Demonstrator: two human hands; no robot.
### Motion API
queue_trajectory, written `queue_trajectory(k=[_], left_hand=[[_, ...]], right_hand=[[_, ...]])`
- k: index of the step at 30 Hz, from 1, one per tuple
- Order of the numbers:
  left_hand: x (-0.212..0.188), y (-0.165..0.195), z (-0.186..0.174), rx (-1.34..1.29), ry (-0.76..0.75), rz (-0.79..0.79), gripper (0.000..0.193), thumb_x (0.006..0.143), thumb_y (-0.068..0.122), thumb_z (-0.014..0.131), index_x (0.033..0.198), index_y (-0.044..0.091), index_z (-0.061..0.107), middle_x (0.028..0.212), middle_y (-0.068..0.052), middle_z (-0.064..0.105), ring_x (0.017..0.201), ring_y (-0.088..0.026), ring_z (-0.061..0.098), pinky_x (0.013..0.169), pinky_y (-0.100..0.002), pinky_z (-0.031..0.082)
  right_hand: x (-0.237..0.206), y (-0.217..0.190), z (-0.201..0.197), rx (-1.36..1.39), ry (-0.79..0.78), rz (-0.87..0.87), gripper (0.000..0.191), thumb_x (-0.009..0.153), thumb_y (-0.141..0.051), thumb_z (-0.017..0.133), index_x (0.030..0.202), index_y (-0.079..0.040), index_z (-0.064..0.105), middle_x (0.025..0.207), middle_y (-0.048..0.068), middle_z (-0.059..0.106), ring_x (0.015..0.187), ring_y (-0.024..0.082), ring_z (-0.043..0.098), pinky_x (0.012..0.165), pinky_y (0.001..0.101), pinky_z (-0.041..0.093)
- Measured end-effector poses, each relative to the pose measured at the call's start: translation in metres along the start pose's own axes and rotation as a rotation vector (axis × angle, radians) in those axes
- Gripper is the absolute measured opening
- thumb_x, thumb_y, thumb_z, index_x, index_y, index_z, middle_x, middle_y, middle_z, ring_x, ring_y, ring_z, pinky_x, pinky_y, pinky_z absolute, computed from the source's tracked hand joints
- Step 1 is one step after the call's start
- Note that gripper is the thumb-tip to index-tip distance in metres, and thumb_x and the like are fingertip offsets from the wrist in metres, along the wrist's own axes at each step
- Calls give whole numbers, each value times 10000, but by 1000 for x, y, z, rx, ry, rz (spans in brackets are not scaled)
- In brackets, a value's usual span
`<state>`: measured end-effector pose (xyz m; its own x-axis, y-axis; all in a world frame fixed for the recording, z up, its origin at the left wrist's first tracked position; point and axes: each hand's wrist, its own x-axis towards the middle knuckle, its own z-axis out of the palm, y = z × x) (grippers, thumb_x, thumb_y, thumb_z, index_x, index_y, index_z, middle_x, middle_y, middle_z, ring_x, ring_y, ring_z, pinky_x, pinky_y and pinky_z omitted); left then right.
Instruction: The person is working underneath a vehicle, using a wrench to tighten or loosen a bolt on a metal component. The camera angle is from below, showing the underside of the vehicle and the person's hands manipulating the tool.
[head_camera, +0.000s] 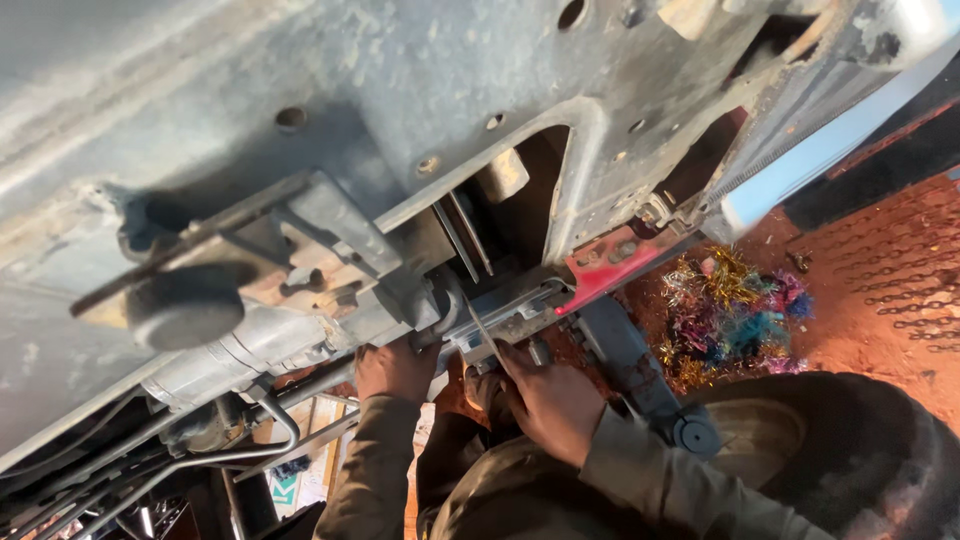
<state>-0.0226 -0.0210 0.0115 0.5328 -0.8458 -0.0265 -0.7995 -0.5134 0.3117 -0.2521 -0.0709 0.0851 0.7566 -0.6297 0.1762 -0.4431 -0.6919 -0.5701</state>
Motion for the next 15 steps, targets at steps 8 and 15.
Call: queue_trajectory(k=[8,15], left_hand=[[-2,-7,10,0,20,0,475,757,516,787,1044,139,751,941,-175,754,901,-436,693,866,-536,537],[2,-12,17,-31,130,75,549,731,487,793,1099,85,727,936,-193,748,865,-453,691,832,-568,525]], right_hand=[[-5,14,3,-161,-191,130,483,955,-222,619,1400,-53,535,708,166,699,593,330,682,554,462,557],[-12,43,72,-33,-217,241,577,1037,-246,555,1546,-92,332,825,194,713,617,398,656,532,528,519]])
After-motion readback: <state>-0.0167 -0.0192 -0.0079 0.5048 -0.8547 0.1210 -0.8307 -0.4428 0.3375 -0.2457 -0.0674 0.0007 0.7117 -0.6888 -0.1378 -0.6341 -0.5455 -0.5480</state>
